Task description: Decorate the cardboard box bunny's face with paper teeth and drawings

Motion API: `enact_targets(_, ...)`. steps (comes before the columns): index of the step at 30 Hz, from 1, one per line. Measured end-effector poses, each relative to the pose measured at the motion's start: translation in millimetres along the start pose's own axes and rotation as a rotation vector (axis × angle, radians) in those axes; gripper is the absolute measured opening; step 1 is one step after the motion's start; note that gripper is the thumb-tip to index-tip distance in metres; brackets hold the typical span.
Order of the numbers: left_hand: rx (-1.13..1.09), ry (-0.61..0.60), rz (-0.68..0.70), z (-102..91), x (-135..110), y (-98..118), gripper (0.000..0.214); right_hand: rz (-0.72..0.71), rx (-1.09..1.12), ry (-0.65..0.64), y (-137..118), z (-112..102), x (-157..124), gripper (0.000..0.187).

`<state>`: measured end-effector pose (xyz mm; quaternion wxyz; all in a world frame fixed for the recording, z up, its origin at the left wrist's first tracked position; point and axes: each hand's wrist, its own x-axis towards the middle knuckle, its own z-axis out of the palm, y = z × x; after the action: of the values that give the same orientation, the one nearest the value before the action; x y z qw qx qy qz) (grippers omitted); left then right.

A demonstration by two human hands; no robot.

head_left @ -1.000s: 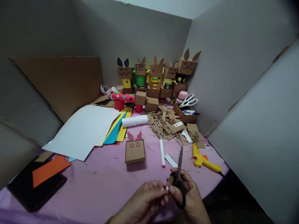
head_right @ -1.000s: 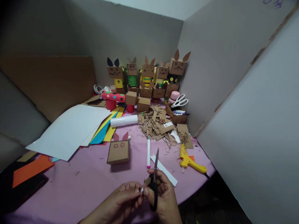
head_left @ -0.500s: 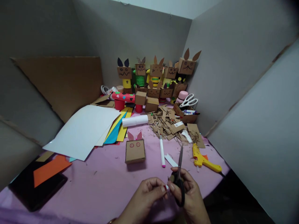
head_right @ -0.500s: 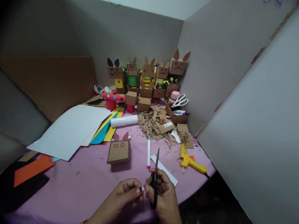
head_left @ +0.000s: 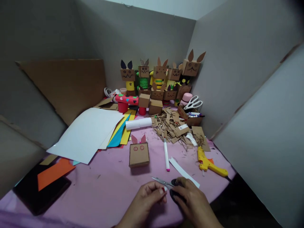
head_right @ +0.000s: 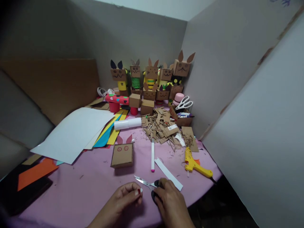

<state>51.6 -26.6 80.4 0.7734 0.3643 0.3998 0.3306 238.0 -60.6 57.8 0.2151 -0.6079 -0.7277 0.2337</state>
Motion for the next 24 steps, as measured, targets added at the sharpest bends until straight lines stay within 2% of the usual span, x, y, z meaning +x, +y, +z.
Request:
enact_targets(2,-0.013,-0.014,-0.007,1.0,-1.5,0.7,0.035,-0.036,0.161,0.066,-6.3,-3.8,-1.4,0.022)
enact_targets(4,-0.04,-0.038,-0.022,1.7,-2.6,1.5,0.034,-0.044,0.435,0.096,-15.5,-7.6,-2.5,0.021)
enact_targets(6,-0.064,-0.071,-0.036,1.9,-3.5,2.2,0.033,-0.002,0.687,0.073,-24.9,-9.6,-2.6,0.018)
enact_targets(8,-0.062,-0.102,-0.038,1.8,-4.5,2.3,0.033,0.068,0.841,0.066,-31.4,-9.1,-1.7,0.016)
enact_targets(12,-0.039,-0.121,-0.04,1.5,-7.4,0.3,0.032,0.191,0.993,0.079,-35.7,-3.1,0.6,0.018)
enact_targets(17,-0.016,-0.121,-0.023,2.1,-5.9,-2.3,0.032,0.27,1.195,0.074,-37.6,1.3,2.8,0.02)
enact_targets(20,0.058,-0.105,0.031,2.8,-3.5,-1.1,0.033,0.301,1.218,0.047,-36.4,2.3,3.6,0.019)
enact_targets(24,0.171,-0.069,0.109,2.8,-4.3,1.6,0.027,0.325,1.228,0.107,-33.8,5.8,3.3,0.019)
